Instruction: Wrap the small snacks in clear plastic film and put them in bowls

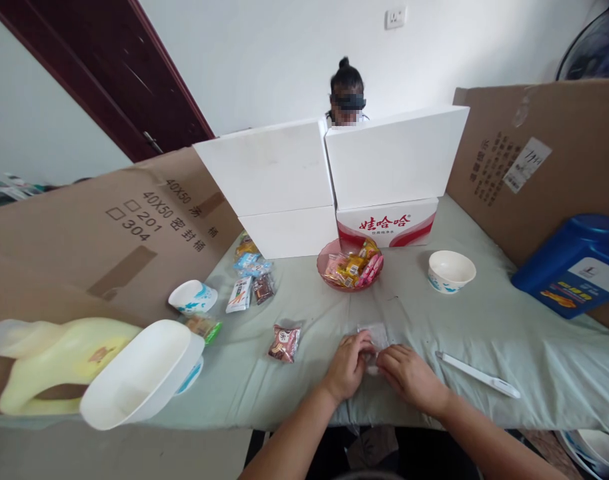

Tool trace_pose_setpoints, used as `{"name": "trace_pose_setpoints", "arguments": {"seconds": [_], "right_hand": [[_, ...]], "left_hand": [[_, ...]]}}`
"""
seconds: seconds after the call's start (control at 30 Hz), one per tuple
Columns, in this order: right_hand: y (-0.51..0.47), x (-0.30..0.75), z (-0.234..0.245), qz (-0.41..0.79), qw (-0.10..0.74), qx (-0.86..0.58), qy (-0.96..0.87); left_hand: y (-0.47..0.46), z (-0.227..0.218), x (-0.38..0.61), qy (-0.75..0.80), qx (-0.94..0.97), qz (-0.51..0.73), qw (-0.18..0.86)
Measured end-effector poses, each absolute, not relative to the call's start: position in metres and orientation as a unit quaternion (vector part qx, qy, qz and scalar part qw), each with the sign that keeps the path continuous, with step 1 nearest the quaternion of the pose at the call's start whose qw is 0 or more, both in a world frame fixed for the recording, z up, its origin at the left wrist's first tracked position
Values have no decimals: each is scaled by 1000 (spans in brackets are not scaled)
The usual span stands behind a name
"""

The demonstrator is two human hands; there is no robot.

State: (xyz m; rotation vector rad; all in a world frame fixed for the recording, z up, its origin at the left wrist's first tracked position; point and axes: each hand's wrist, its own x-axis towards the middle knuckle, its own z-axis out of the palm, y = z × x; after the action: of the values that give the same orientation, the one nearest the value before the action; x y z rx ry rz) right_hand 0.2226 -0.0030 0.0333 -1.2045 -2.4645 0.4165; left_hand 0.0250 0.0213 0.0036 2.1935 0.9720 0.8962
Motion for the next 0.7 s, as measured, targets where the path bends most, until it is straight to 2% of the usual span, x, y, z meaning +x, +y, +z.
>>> {"name": "trace_pose_setpoints", "arguments": {"seconds": [0.1,0.23,0.5,0.7], "right_hand": [[26,214,37,156,128,-521,-829],[57,200,31,134,92,-576,-801],[58,177,17,83,58,-629,-771],[69,207,30,26,101,-644,-758]], "left_hand": [[22,-6,21,401,777,361,323],[23,-12,21,415,767,365,327],[20,3,35,488,798,339,100],[21,4,38,521,792,314,60]]}}
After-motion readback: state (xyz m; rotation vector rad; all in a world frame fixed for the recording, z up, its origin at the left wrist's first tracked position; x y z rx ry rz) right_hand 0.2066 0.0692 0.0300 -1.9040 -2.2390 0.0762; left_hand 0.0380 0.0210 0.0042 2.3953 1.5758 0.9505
